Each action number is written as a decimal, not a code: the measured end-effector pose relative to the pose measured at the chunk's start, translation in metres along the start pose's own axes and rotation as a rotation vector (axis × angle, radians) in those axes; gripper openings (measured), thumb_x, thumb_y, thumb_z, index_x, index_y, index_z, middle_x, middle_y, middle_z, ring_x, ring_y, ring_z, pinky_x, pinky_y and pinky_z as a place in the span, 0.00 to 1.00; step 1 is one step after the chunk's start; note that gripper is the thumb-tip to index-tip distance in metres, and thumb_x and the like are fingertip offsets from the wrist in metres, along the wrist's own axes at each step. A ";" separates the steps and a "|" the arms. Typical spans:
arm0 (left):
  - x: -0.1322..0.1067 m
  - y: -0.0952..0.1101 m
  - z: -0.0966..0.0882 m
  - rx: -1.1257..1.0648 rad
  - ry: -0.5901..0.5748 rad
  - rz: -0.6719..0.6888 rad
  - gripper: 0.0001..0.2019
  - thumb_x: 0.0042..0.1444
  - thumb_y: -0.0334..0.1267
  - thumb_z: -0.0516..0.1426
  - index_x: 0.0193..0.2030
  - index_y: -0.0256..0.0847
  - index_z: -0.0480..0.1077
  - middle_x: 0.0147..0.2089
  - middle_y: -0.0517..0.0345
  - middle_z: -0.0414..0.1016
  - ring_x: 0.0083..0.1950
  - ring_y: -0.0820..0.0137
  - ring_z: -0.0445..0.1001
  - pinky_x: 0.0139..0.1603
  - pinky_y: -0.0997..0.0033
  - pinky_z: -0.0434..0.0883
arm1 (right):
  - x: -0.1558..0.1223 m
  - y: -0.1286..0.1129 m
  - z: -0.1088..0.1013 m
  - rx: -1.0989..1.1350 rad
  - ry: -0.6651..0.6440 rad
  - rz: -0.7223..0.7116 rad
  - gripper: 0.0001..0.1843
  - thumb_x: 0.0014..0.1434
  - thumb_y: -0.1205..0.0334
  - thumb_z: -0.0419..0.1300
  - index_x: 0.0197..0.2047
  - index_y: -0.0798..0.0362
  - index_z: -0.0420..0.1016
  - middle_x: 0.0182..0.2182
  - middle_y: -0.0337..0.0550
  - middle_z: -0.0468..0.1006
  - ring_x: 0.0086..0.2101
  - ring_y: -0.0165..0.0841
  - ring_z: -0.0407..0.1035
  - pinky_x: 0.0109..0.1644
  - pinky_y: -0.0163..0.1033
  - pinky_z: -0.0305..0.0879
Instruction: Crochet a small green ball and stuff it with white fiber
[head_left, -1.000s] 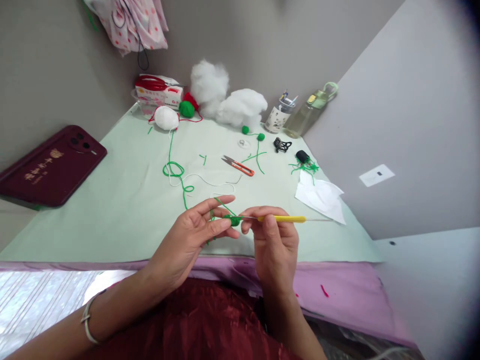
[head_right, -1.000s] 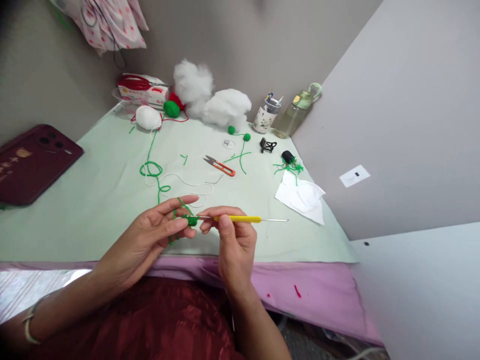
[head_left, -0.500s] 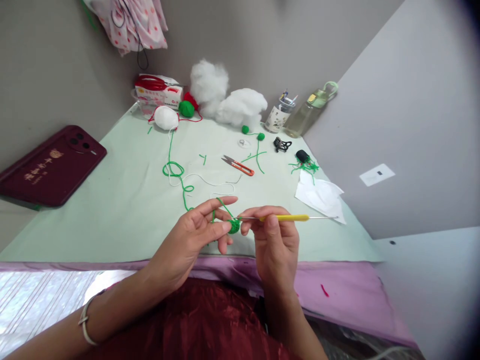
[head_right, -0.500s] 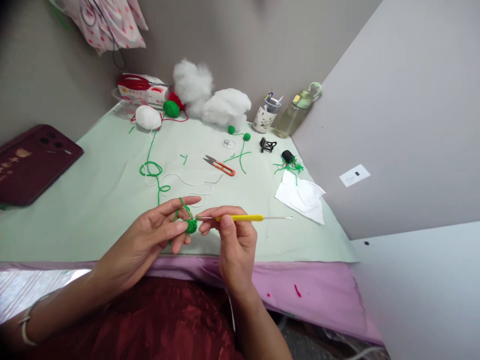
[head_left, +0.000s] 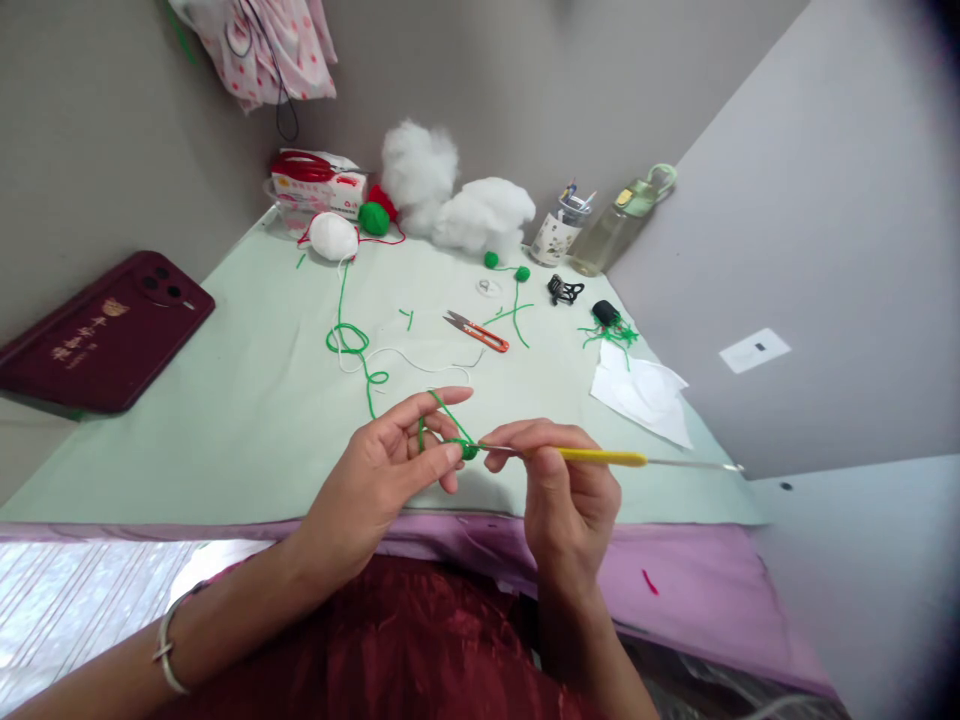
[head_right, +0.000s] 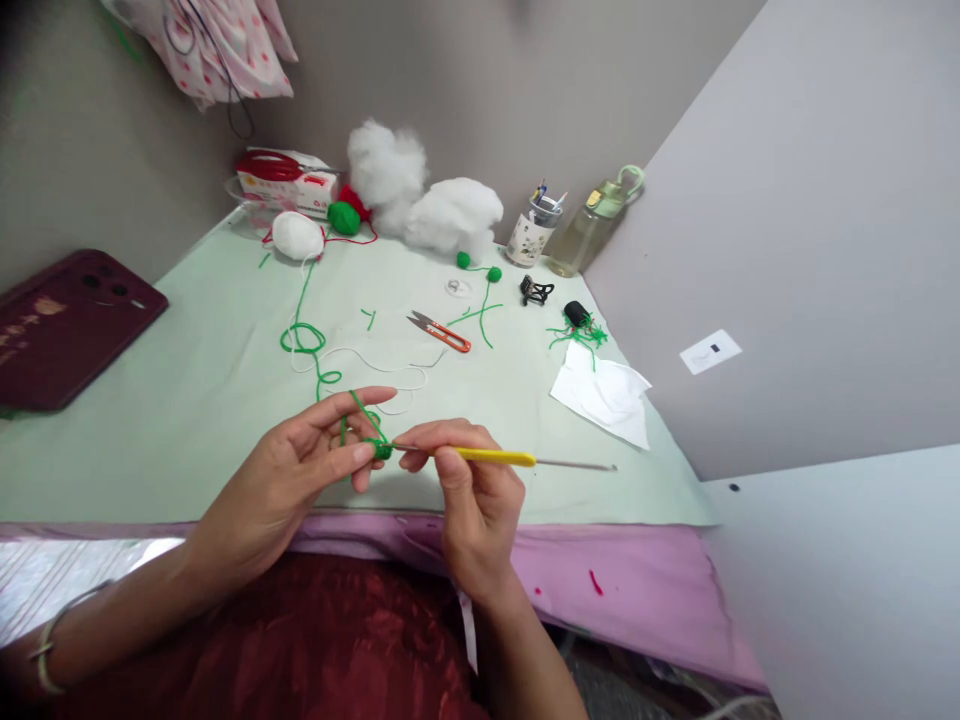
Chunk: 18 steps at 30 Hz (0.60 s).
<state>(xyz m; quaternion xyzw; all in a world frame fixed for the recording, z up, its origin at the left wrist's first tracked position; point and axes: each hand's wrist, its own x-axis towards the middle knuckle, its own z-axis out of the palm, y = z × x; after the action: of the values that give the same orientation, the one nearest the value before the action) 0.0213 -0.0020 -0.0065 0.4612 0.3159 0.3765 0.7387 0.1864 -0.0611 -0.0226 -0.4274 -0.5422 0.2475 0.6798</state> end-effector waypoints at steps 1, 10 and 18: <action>0.000 0.000 0.000 0.031 0.006 0.015 0.19 0.62 0.37 0.67 0.59 0.52 0.78 0.39 0.66 0.73 0.33 0.78 0.74 0.45 0.72 0.71 | -0.001 -0.001 0.000 -0.043 0.002 -0.030 0.12 0.74 0.66 0.55 0.46 0.48 0.81 0.39 0.41 0.84 0.34 0.31 0.77 0.41 0.41 0.74; -0.002 0.002 0.005 0.180 0.121 0.109 0.18 0.61 0.33 0.67 0.57 0.49 0.79 0.36 0.67 0.73 0.34 0.78 0.75 0.44 0.75 0.73 | -0.002 -0.004 0.001 -0.401 -0.123 -0.324 0.14 0.71 0.73 0.56 0.52 0.49 0.79 0.40 0.43 0.84 0.42 0.36 0.80 0.45 0.43 0.78; 0.002 0.006 0.004 -0.290 -0.042 -0.223 0.26 0.58 0.35 0.70 0.63 0.41 0.76 0.31 0.66 0.72 0.30 0.79 0.70 0.40 0.78 0.72 | -0.011 0.013 0.006 -0.563 0.007 -0.419 0.17 0.68 0.73 0.60 0.54 0.45 0.82 0.45 0.45 0.81 0.45 0.36 0.78 0.45 0.42 0.77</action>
<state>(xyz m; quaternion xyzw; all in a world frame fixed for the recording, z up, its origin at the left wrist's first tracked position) 0.0245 -0.0002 -0.0001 0.3196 0.2921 0.3243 0.8411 0.1789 -0.0617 -0.0391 -0.4781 -0.6630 -0.0581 0.5731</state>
